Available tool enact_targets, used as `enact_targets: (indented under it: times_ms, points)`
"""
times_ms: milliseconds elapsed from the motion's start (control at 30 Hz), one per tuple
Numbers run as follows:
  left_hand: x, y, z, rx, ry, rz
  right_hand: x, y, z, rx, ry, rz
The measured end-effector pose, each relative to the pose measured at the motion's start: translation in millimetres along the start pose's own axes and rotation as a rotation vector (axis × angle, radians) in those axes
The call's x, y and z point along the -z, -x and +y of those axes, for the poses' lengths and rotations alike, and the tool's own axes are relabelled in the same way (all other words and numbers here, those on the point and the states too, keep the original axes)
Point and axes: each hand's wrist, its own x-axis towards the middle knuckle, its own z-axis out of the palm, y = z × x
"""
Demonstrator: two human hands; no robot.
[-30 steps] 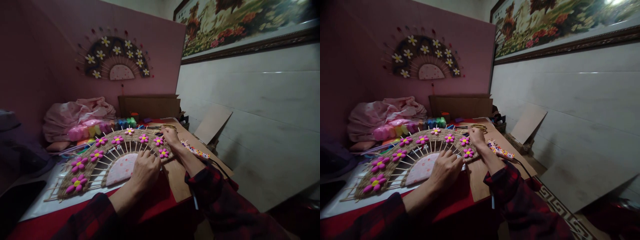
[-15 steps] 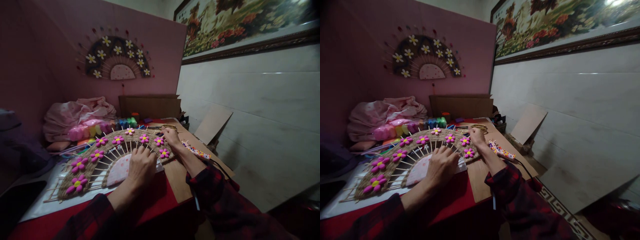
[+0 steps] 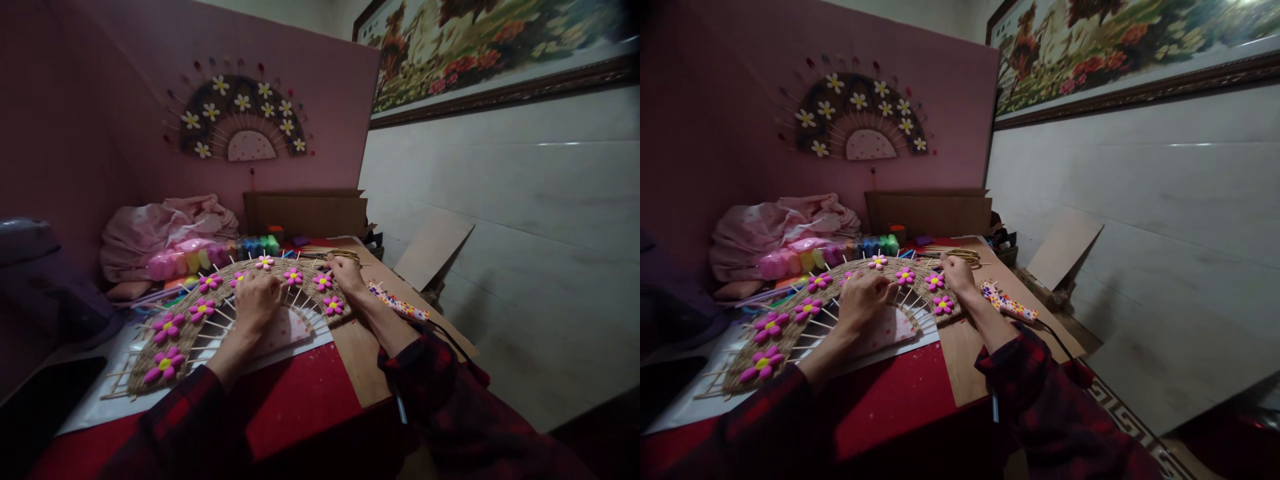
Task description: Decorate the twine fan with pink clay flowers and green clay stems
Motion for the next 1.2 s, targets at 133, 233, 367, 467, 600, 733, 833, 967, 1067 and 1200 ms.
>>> enact_targets:
  times_ms: [133, 233, 367, 467, 600, 733, 833, 967, 1067, 1200]
  points:
    - [-1, -4, 5, 0.023, -0.104, -0.013, -2, -1, 2, 0.015, 0.007, 0.001]
    - [-1, -6, 8, 0.049, -0.165, -0.028, -3, -1, 3, 0.021, 0.012, 0.007]
    - [1, -6, 11, 0.102, -0.155, -0.087, -3, -1, 4, 0.026, 0.016, 0.014]
    - [3, -6, 13, 0.138, -0.121, -0.134, -2, 1, 3, 0.027, 0.016, 0.016]
    - [4, -5, 12, 0.144, -0.073, -0.14, -3, 1, 3, 0.016, 0.014, 0.023]
    - [5, 4, 10, 0.034, -0.108, -0.092, -5, -1, 7, 0.01, 0.003, 0.034]
    - [7, 14, 14, -0.091, -0.188, -0.069, -6, -3, 9, 0.009, -0.004, 0.035]
    - [9, 23, 25, -0.156, -0.279, -0.031, -6, -3, 9, 0.011, -0.006, 0.034]
    - [7, 25, 29, -0.166, -0.309, -0.045, -5, -3, 8, 0.011, -0.007, 0.03]
    - [4, 26, 29, -0.165, -0.327, -0.073, -4, -2, 6, 0.01, -0.01, 0.022]
